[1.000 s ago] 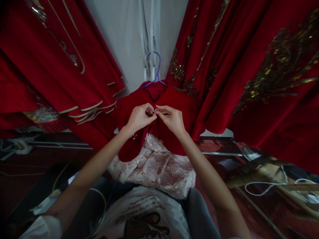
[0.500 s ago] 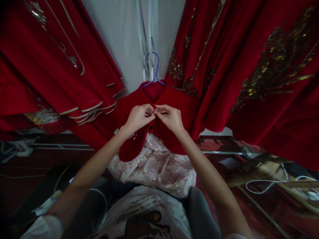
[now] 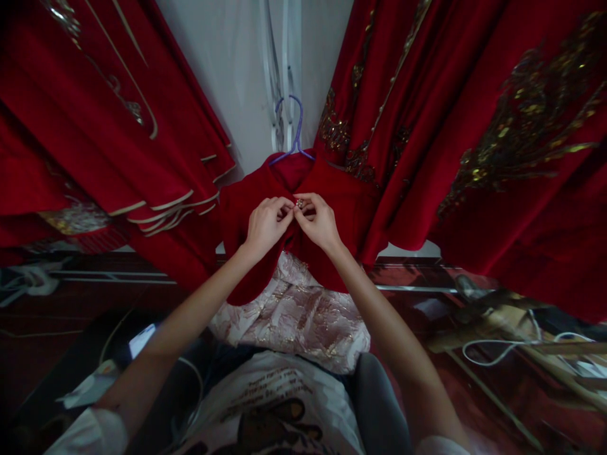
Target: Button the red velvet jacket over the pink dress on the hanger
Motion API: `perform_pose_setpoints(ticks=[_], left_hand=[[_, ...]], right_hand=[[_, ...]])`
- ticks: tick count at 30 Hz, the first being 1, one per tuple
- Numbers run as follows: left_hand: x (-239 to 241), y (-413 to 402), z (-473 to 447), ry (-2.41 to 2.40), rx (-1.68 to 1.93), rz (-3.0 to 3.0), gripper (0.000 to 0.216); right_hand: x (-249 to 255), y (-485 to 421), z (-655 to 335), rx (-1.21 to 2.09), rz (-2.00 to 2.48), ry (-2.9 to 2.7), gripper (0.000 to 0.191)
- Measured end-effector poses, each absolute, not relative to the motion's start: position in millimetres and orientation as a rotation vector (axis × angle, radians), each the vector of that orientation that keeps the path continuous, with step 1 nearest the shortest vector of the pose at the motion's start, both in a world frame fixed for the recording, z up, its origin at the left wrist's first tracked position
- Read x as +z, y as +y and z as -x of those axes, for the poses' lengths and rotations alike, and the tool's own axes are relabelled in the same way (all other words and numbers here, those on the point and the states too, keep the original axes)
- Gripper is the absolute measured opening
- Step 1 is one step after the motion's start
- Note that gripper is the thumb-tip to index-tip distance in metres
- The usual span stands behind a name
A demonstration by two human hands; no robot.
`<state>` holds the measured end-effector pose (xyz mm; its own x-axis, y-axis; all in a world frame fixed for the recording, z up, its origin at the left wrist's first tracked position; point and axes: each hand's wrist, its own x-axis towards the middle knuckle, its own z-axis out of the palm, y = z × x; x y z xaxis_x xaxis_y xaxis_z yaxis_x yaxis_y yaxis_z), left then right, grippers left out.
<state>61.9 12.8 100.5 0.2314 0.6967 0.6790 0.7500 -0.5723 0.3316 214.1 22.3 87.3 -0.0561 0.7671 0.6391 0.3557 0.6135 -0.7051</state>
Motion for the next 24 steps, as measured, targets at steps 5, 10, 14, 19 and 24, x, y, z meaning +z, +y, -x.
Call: perform_pose_setpoints(ticks=[5,10,14,19,24], left_hand=[[92,23,-51,-1.453,-1.422,2.233,0.016],[77,29,-34,-1.566,-1.736,2.350,0.019],[51,11,-24,-1.712,-1.981,2.408,0.015],[29,-17,-24,-1.803,-2.035,2.507,0.017],[31,-27,-36,-1.764,-1.537,2.457,0.038]], right_hand=[[85,12,-209,0.403,0.953,-1.731,0.050],[67,-10,-216,0.473,0.981,-1.742,0.059],[48,-31,-224,0.559,1.068,-1.678,0.038],[34,-41,-221,0.705,1.181,-1.727,0.027],[7,-35,-192,0.420,1.271,-1.758,0.039]])
